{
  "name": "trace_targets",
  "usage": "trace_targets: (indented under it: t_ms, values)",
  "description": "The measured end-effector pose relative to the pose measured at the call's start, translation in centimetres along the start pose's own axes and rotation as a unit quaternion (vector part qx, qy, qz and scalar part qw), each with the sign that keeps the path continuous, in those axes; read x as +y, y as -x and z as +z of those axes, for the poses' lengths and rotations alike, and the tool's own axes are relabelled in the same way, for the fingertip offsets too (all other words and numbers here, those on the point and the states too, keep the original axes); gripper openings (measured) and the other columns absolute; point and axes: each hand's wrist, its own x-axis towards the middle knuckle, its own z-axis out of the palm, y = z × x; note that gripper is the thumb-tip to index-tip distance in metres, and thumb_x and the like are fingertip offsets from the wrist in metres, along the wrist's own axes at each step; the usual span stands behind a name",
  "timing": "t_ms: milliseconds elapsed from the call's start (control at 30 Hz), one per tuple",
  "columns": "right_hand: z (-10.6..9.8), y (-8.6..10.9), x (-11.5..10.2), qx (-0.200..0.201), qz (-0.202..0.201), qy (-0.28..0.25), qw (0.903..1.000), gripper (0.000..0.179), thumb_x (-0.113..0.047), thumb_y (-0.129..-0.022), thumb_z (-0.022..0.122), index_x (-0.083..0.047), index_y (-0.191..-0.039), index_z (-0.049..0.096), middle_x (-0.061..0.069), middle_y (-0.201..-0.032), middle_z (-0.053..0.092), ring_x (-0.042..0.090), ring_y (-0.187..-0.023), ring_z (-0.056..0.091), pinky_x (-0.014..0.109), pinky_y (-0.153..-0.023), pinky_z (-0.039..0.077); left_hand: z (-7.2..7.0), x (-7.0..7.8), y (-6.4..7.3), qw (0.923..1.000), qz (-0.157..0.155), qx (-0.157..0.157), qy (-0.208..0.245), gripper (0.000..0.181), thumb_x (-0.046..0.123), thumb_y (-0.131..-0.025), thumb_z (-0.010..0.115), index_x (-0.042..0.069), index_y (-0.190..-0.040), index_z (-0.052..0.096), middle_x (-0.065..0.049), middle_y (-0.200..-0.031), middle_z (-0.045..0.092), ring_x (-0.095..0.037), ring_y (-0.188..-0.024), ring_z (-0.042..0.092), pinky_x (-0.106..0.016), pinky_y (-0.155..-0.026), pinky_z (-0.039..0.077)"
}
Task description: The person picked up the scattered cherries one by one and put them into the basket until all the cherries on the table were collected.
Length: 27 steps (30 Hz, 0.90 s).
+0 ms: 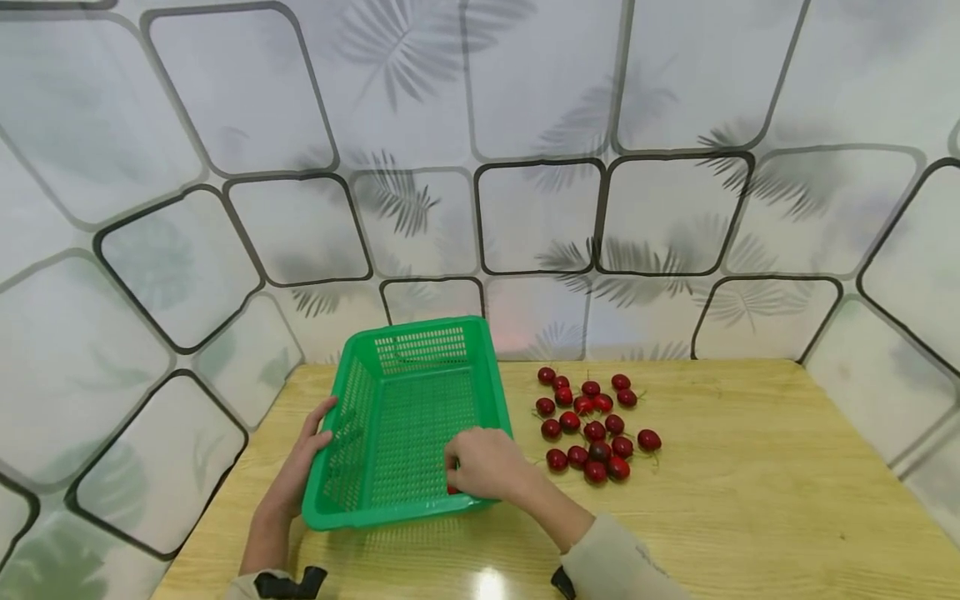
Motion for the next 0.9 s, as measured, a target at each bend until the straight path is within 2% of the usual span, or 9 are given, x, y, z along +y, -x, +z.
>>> trace_targets:
  t_ms: [133, 267, 600, 900]
  values:
    - [-0.07, 0.01, -0.2, -0.012, 0.012, 0.01, 0.9998, 0.02, -0.016, -0.086, 0.07, -0.025, -0.069, 0.072, -0.017, -0.064, 0.058, 0.001, -0.061, 0.051, 0.022, -0.055, 0.044, 0.02, -0.09, 0.12, 1.0, 0.002, -0.004, 0.005, 0.055, 0.03, -0.11, 0.027, 0.023, -0.16, 0.006, -0.01, -0.154, 0.009, -0.017, -0.105, 0.058, -0.036, -0.078, 0.054]
    - [-0.16, 0.02, -0.34, -0.018, 0.021, 0.012, 0.9995, 0.015, -0.018, -0.086, 0.071, -0.024, -0.073, 0.075, -0.015, -0.068, 0.063, 0.001, -0.061, 0.053, 0.021, -0.052, 0.042, 0.1, -0.01, 0.15, 1.0, 0.002, -0.004, 0.007, 0.055, 0.031, -0.11, 0.028, 0.024, -0.16, 0.007, -0.01, -0.153, 0.009, -0.017, -0.105, 0.059, -0.036, -0.078, 0.054]
    - [-0.01, -0.02, -0.24, 0.0, 0.02, 0.003, 0.9998, 0.022, -0.011, -0.084, 0.068, -0.022, -0.065, 0.069, -0.014, -0.059, 0.053, 0.003, -0.052, 0.041, 0.02, -0.046, 0.035, 0.14, 0.14, 0.16, 1.0, -0.001, -0.002, -0.002, 0.055, 0.032, -0.109, 0.028, 0.026, -0.16, 0.008, -0.012, -0.157, 0.004, -0.018, -0.109, 0.055, -0.036, -0.08, 0.053]
    - [0.01, 0.12, -0.17, 0.012, 0.021, -0.001, 0.9997, 0.01, -0.017, -0.088, 0.068, -0.019, -0.085, 0.078, -0.011, -0.079, 0.069, 0.001, -0.06, 0.051, 0.02, -0.051, 0.041, 0.25, 0.28, 0.15, 1.0, -0.003, -0.003, 0.002, 0.054, 0.031, -0.11, 0.027, 0.026, -0.16, 0.008, -0.014, -0.157, 0.003, -0.017, -0.109, 0.055, -0.035, -0.08, 0.053]
